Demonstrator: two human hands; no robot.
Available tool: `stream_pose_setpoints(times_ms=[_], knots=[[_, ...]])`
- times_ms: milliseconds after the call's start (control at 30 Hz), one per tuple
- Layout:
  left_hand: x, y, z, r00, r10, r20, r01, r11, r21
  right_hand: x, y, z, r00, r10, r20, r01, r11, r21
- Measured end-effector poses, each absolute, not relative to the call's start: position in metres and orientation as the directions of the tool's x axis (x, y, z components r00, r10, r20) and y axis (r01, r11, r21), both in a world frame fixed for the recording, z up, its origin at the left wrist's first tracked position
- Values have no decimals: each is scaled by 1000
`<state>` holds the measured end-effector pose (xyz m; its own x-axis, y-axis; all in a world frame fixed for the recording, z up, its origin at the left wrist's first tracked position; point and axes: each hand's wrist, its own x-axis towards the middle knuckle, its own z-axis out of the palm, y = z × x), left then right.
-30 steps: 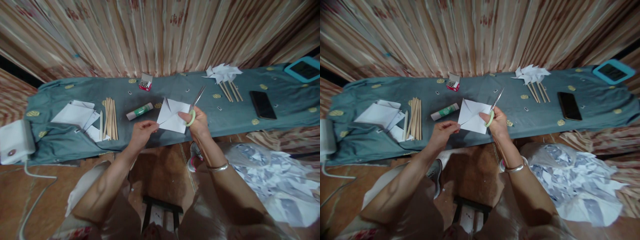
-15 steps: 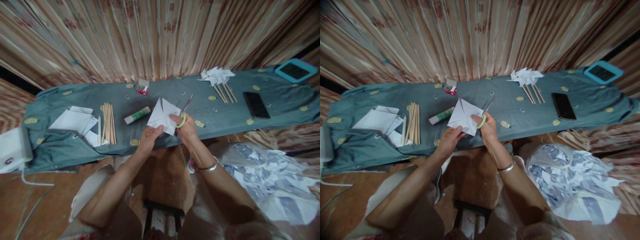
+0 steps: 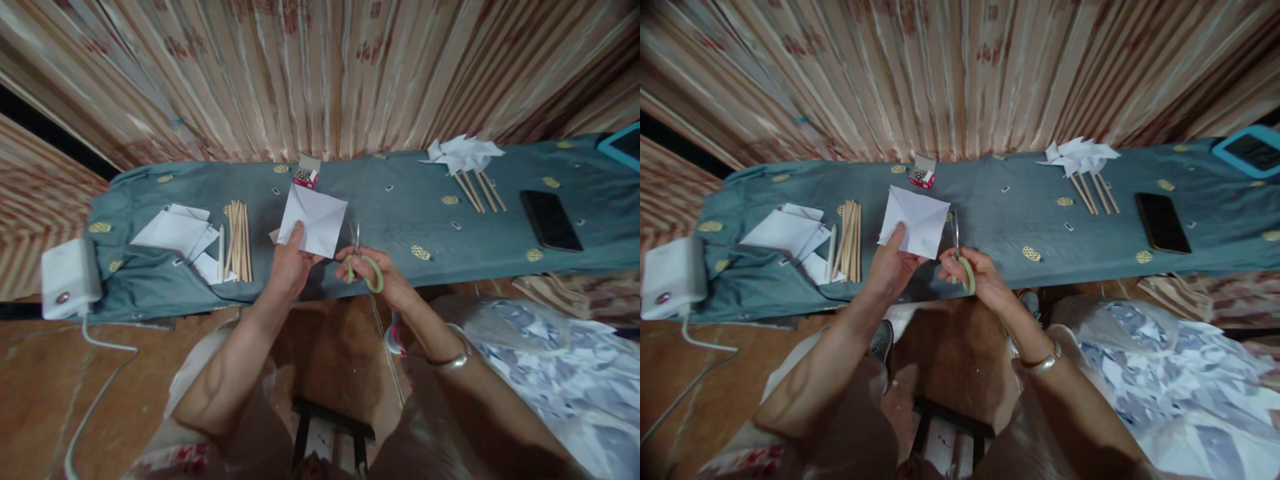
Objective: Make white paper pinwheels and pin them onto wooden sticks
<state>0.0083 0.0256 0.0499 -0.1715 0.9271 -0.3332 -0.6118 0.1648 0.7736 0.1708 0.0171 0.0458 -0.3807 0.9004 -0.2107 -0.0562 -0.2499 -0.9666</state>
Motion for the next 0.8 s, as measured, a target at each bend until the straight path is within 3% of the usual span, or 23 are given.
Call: stream_pose_setpoints(times_ms=[200,800], knots=[[-4,24,53,-172,928,-329,-616,160,771,170,0,39,-613,747,-256,100,-248,-964],[0,20,61,-173,895,-410,-641,214,737,159,-2,36,-603,748,-279,158,-230,-960]])
